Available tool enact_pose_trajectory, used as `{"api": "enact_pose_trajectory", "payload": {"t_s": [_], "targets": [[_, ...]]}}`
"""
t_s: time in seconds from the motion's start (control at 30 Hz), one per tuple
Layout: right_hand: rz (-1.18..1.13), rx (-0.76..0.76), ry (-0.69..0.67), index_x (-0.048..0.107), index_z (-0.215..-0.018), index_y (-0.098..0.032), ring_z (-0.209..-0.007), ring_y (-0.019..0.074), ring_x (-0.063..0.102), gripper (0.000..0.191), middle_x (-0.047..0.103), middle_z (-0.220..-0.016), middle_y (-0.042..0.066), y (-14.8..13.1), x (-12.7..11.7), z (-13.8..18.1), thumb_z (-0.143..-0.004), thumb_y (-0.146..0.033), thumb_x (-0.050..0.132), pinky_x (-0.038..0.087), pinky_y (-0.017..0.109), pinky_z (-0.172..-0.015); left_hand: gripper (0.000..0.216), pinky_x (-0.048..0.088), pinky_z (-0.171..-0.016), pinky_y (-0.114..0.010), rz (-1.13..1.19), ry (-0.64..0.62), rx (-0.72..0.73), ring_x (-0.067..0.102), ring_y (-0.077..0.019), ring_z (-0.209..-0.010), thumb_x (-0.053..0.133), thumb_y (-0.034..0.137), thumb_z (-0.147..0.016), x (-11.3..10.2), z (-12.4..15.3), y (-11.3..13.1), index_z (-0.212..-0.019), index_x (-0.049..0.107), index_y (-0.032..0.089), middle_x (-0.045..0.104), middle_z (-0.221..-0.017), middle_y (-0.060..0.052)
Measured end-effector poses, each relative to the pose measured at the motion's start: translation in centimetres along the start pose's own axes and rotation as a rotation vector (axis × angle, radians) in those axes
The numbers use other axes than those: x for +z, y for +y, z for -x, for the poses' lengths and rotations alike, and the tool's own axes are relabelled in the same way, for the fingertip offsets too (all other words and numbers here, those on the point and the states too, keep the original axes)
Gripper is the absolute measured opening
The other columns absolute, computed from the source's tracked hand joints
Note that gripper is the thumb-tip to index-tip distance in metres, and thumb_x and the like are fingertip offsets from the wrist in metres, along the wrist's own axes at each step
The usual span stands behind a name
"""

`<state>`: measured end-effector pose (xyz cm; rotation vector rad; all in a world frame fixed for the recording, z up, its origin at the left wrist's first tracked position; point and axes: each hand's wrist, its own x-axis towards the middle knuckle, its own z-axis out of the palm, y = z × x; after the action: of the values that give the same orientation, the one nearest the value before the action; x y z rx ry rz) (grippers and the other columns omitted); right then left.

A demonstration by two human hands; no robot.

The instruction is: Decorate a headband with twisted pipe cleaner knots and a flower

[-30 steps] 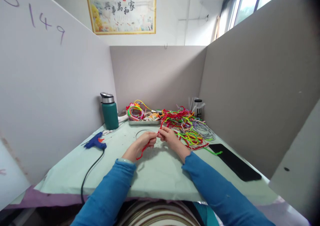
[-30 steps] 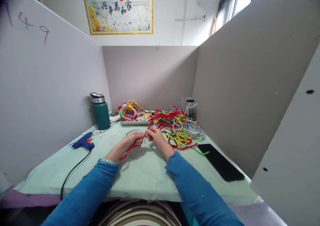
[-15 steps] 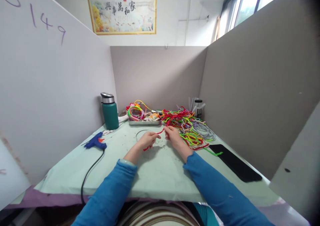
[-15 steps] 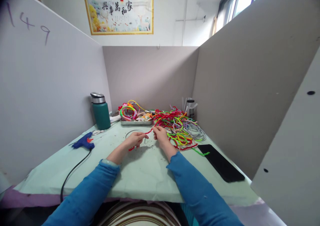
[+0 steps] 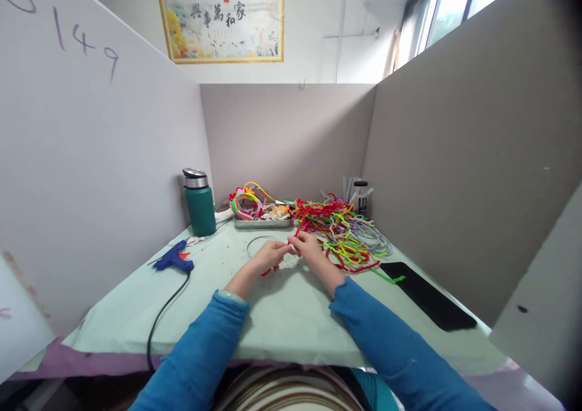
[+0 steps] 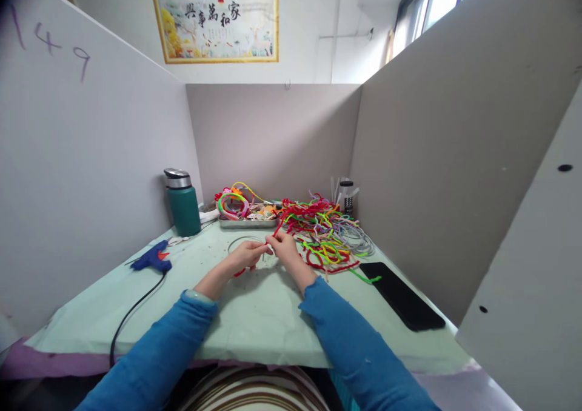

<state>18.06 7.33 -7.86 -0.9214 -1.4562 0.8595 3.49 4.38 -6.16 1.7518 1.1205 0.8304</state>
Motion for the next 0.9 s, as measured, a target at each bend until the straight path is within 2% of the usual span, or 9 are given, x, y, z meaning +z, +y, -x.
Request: {"api": "enact_pose_trajectory", "payload": {"t_s": [0.13,0.23,0.33,0.43,0.5,0.8,0.9], "targets": [[-0.11,0.004,0.124,0.041,-0.055,-0.021,-0.039,0.0086,0.034,0.034,0.038,-0.041,-0.007,-0.3,-1.1,-0.6,-0.069,-0.045,0.062,0.027,0.023,-0.041,0.038,0.037,-0.044,-0.022,0.077,-0.032,0.019,0.032,-0.0069,-0.038,0.047,0.044,-0.078,-0.1,-0.1,-0.3,-0.091,0.062,0.011,0.037,-0.045,0.008],[-0.157,0.007,0.157,0.04,-0.054,-0.021,-0.038,0.0078,0.035,0.036,0.038,-0.042,-0.007,-0.4,-1.7,-0.8,-0.069,-0.046,0.062,0.027,0.023,-0.04,0.036,0.035,-0.043,-0.021,0.081,-0.016,-0.001,0.028,-0.0068,-0.037,0.048,0.044,-0.079,-0.3,-0.1,-0.4,-0.088,0.061,0.013,0.033,-0.044,0.008],[-0.189,0.042,0.045,0.044,-0.058,-0.02,-0.038,0.0078,0.036,0.036,0.042,-0.044,-0.007,-0.5,-1.5,-0.6,-0.07,-0.049,0.061,0.028,0.023,-0.04,0.035,0.032,-0.041,-0.021,0.106,0.021,-0.042,0.023,-0.0063,-0.036,0.049,0.046,-0.078,-0.5,0.0,-0.3,-0.086,0.061,0.014,0.026,-0.043,0.01],[-0.153,0.058,-0.123,0.049,-0.061,-0.019,-0.039,0.0078,0.036,0.033,0.044,-0.045,-0.006,-0.6,-0.8,-0.1,-0.069,-0.049,0.062,0.028,0.022,-0.04,0.034,0.031,-0.041,-0.021,0.179,0.014,-0.044,0.02,-0.0058,-0.036,0.048,0.046,-0.079,-0.7,0.2,-0.2,-0.085,0.06,0.015,0.023,-0.043,0.011],[-0.128,0.036,-0.186,0.05,-0.061,-0.019,-0.039,0.0077,0.036,0.032,0.044,-0.044,-0.006,-0.8,-0.4,0.2,-0.069,-0.047,0.063,0.027,0.022,-0.041,0.034,0.03,-0.041,-0.021,0.221,-0.002,-0.042,0.018,-0.0057,-0.036,0.049,0.047,-0.079,-0.7,0.3,-0.2,-0.085,0.06,0.015,0.022,-0.043,0.011],[-0.185,0.038,-0.311,0.048,-0.064,-0.02,-0.046,0.0095,0.041,0.031,0.049,-0.049,-0.004,-1.8,-0.5,1.0,-0.071,-0.047,0.061,0.031,0.022,-0.047,0.03,0.028,-0.04,-0.022,0.264,-0.154,-0.034,0.016,-0.0062,-0.035,0.05,0.047,-0.078,-0.8,0.6,-0.2,-0.079,0.056,0.018,0.022,-0.042,0.011],[-0.04,-0.046,-0.206,0.047,-0.061,-0.02,-0.046,0.0106,0.041,0.026,0.047,-0.048,-0.004,-1.5,-0.3,0.9,-0.071,-0.042,0.059,0.031,0.024,-0.048,0.03,0.03,-0.041,-0.022,0.156,-0.127,-0.021,0.021,-0.0068,-0.036,0.049,0.045,-0.078,-0.5,0.6,0.0,-0.08,0.058,0.017,0.024,-0.043,0.01]]}}
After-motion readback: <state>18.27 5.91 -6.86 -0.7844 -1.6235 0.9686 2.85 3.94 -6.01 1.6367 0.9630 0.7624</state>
